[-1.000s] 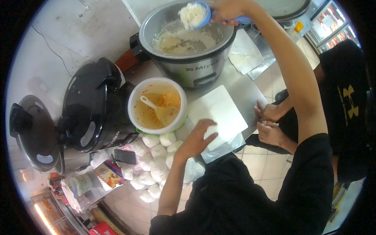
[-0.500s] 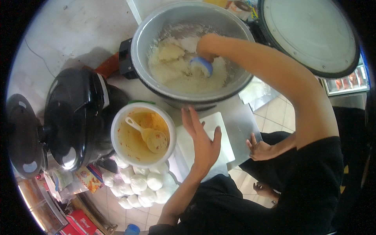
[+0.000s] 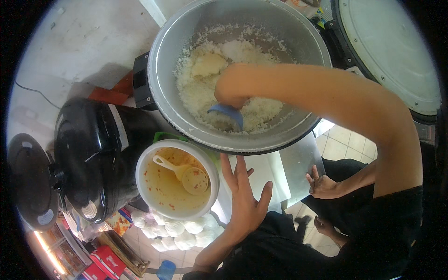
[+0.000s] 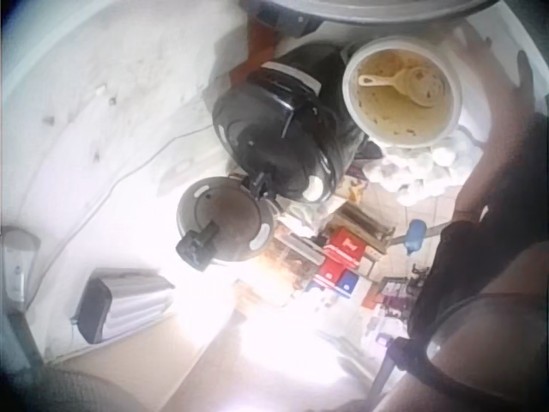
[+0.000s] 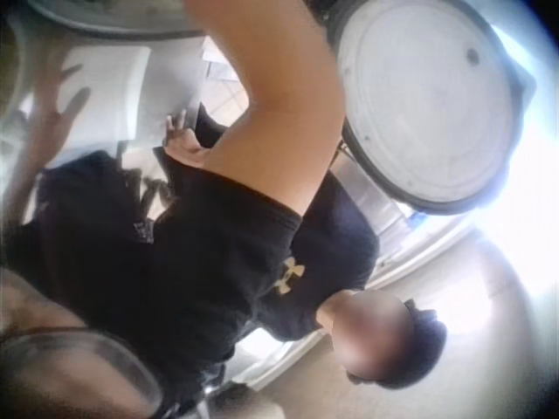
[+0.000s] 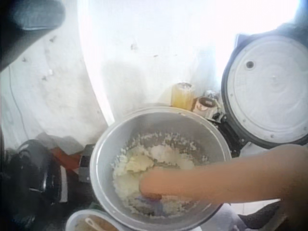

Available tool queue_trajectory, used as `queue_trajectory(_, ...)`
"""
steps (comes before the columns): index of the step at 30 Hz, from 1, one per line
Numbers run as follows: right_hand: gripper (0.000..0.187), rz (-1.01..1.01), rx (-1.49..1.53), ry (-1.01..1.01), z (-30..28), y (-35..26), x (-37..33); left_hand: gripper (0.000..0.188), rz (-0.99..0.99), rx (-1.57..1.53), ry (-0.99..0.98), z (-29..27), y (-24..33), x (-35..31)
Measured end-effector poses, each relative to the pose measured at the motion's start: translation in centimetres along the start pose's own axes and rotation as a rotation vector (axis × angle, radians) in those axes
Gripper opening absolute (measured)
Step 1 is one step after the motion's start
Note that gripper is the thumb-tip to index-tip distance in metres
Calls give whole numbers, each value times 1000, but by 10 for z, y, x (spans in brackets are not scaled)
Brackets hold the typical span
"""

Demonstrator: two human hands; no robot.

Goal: The person folds red cardboard food boxes and places them on a counter. They then scoop rice from a rice cooker into a paper-lined container and add a wrapped white food item.

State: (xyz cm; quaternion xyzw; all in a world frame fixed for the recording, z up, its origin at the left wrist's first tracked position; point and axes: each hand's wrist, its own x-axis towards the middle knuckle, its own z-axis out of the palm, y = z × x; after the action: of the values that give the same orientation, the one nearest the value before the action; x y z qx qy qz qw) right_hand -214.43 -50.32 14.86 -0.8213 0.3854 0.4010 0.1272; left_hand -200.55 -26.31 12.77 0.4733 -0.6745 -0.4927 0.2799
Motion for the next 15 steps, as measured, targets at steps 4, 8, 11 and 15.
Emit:
queue_trajectory(4, 17, 58, 211, -240, -21, 35, -4, 88, -14, -7, -26, -5, -1, 0)
queue_trajectory(8, 25, 53, -249, -124, -14, 47, -20, 88, -5, -19, -22, -5, -3, 1)
queue_trajectory(11, 25, 185, -191, 44, 13, 39, -28, 89, 14, -8, -4, -2, -3, 1)
queue_trajectory(15, 22, 92, -205, -107, 34, 37, -19, 88, 7, 8, -8, 0, -4, 2)
